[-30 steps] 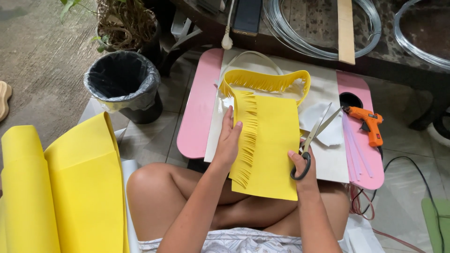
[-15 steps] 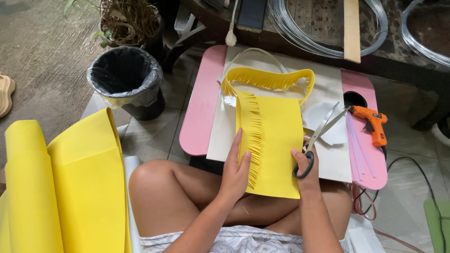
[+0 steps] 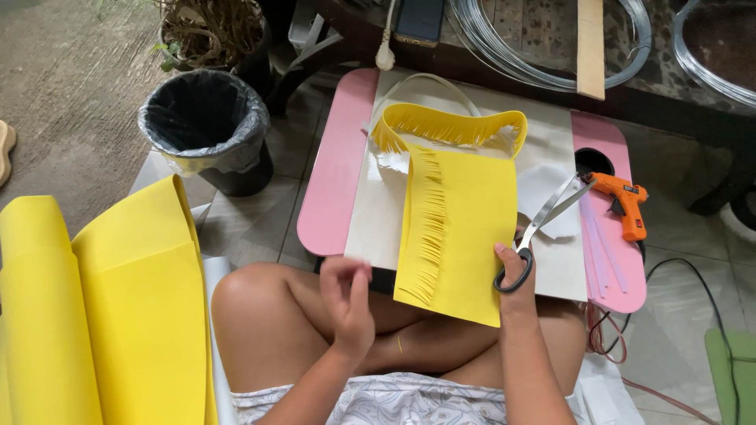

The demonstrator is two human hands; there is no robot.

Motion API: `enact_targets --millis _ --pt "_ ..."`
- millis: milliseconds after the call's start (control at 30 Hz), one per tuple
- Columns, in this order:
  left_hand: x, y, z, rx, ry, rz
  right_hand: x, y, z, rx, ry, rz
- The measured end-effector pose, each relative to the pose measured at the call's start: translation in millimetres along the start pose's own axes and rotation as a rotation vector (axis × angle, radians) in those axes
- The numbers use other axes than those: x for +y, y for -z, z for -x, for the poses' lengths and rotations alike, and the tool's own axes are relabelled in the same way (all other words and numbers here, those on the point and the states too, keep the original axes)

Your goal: Cutting fringes into a yellow foam strip using scissors for upholstery work.

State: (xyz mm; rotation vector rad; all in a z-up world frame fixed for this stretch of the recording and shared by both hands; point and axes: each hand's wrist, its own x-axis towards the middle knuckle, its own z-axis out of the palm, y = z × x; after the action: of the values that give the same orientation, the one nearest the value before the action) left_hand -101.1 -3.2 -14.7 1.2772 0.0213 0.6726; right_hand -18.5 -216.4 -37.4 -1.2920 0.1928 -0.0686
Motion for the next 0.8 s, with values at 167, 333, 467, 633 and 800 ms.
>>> enact_targets --millis 167,333,467,633,800 --pt "-31.5 40.8 49.3 -0.408 0.246 -0.455 -7.1 -3.5 3.5 0.087 -0.130 -0.072" --pt "-93.3 59.1 74.6 -0.928 0.108 -0.900 -3.3 -0.5 1.2 0.052 -0.090 -0.077" --pt "-112.1 57.5 72.3 -1.130 0.008 -0.955 -5.8 -1.0 3.6 0.048 -0.112 -0.111" --pt "-113.8 53.1 57.6 -1.261 -0.033 -0.879 -2.0 -0.7 2.2 0.051 -0.105 -0.114" --pt "-144.6 33.2 42.8 -1.193 0.109 -0.998 -7.2 -2.7 5.2 0.001 -0.102 -0.120"
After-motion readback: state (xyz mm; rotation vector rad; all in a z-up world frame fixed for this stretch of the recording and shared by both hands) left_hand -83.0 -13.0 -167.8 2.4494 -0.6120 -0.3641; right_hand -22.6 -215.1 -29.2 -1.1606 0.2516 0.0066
